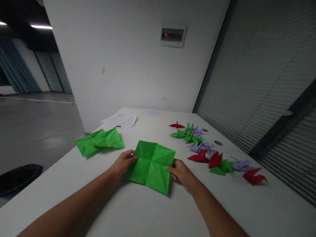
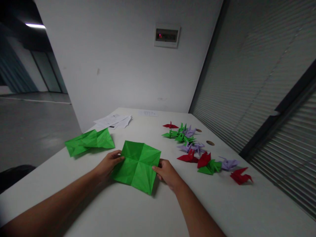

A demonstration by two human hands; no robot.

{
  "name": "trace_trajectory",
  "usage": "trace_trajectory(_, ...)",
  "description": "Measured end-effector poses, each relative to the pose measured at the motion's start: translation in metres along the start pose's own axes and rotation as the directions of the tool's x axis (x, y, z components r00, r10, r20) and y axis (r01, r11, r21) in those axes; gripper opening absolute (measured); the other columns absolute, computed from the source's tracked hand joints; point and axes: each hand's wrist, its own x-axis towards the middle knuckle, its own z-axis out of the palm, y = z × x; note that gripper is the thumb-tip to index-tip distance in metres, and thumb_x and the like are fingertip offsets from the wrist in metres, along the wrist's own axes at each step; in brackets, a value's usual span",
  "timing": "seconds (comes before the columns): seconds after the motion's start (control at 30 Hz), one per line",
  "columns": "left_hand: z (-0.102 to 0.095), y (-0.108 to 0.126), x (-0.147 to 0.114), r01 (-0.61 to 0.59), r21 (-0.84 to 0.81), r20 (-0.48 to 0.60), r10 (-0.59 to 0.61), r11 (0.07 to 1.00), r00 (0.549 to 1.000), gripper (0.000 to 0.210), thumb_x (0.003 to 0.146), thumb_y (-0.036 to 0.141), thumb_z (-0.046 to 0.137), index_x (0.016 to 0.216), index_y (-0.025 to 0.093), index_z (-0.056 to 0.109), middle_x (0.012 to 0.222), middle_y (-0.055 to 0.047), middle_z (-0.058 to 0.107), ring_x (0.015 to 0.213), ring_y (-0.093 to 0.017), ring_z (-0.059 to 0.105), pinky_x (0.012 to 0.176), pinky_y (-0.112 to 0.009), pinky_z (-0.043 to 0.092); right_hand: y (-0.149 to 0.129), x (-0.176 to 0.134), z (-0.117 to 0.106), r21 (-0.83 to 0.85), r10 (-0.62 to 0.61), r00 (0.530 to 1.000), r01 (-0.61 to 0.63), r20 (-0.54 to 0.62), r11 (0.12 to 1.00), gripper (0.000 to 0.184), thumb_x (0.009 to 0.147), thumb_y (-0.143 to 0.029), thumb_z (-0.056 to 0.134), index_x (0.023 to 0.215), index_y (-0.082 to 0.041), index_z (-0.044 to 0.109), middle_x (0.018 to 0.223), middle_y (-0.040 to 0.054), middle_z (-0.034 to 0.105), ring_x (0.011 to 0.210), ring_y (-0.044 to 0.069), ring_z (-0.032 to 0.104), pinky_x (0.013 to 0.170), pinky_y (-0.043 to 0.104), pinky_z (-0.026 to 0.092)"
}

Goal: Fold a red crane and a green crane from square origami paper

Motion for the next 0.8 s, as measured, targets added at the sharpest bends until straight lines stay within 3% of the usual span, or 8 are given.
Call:
trace_trajectory(0.23,-0.007,0.004,0.003,-0.168,0.211,0.009,0.17,0.963,0.985,0.026,0.077,0.039,0.074,0.087,0.015,0.074,0.086,-0.007,0.074,0.083,-0.022,0.065,0.077,-0.033,0.051,0.004,0.005,-0.004,-0.005,-0.042,0.97,0.042,-0.238,0.999,0.036,0.071,-0.05,0.078,0.083,-0.016,0.072,0.043,-0.0067,0.044,0.04,0.01,0.036,0.04,0.022,0.023)
trace_trajectory(0.33,-0.012,0.008,0.004,-0.302,0.336,0.02,0.314,0.892,0.949,0.021,0.079,0.037,0.073,0.081,0.016,0.075,0.082,-0.005,0.071,0.08,-0.021,0.063,0.076,-0.03,0.049,0.001,0.004,-0.008,0.018,-0.133,0.956,0.143,-0.263,0.99,0.042,0.069,-0.055,0.081,0.086,-0.017,0.076,0.055,-0.0012,0.057,0.042,0.009,0.039,0.04,0.024,0.025)
trace_trajectory(0.4,-0.014,0.01,0.003,-0.337,0.371,0.011,0.359,0.865,0.933,0.021,0.08,0.037,0.072,0.084,0.018,0.077,0.084,-0.005,0.072,0.08,-0.02,0.063,0.075,-0.029,0.049,-0.003,0.002,-0.01,0.005,-0.212,0.94,0.222,-0.269,0.975,0.045,0.067,-0.059,0.082,0.087,-0.019,0.078,0.075,0.0054,0.069,0.047,0.012,0.047,0.042,0.026,0.032)
trace_trajectory(0.47,-0.016,0.012,0.001,-0.327,0.365,-0.008,0.354,0.872,0.935,0.022,0.08,0.038,0.071,0.088,0.019,0.078,0.086,-0.006,0.074,0.081,-0.021,0.065,0.075,-0.03,0.05,-0.006,0.002,-0.011,-0.038,-0.294,0.916,0.295,-0.274,0.955,0.039,0.068,-0.057,0.083,0.085,-0.022,0.081,0.094,0.0096,0.074,0.065,0.019,0.063,0.054,0.031,0.048)
trace_trajectory(0.53,-0.017,0.013,0.0,-0.307,0.358,-0.03,0.34,0.882,0.94,0.024,0.08,0.039,0.07,0.09,0.019,0.079,0.088,-0.006,0.075,0.082,-0.022,0.067,0.077,-0.031,0.052,-0.008,0.002,-0.012,-0.069,-0.351,0.901,0.345,-0.255,0.936,0.027,0.072,-0.05,0.082,0.084,-0.026,0.082,0.105,0.0099,0.076,0.092,0.027,0.069,0.078,0.038,0.056)
trace_trajectory(0.6,-0.016,0.014,-0.001,-0.306,0.366,-0.049,0.346,0.879,0.937,0.024,0.079,0.038,0.069,0.092,0.02,0.079,0.091,-0.006,0.077,0.086,-0.023,0.068,0.082,-0.033,0.052,-0.008,0.004,-0.013,-0.067,-0.37,0.902,0.365,-0.222,0.929,0.018,0.076,-0.043,0.08,0.084,-0.027,0.083,0.109,0.0091,0.076,0.106,0.028,0.068,0.094,0.043,0.054)
trace_trajectory(0.7,-0.014,0.013,-0.001,-0.301,0.341,-0.078,0.346,0.891,0.935,0.024,0.077,0.033,0.066,0.091,0.019,0.08,0.096,-0.006,0.077,0.094,-0.024,0.067,0.089,-0.035,0.052,-0.005,0.005,-0.015,-0.081,-0.365,0.912,0.356,-0.188,0.931,0.013,0.078,-0.034,0.074,0.086,-0.027,0.083,0.112,0.0076,0.077,0.111,0.027,0.067,0.103,0.046,0.049)
trace_trajectory(0.8,-0.012,0.01,0.002,-0.236,0.26,-0.098,0.269,0.936,0.958,0.028,0.079,0.034,0.063,0.093,0.017,0.08,0.099,-0.009,0.077,0.094,-0.025,0.067,0.086,-0.036,0.053,-0.001,0.005,-0.017,-0.106,-0.348,0.924,0.334,-0.159,0.936,0.019,0.079,-0.025,0.065,0.087,-0.026,0.082,0.114,0.0069,0.077,0.117,0.027,0.066,0.11,0.047,0.043)
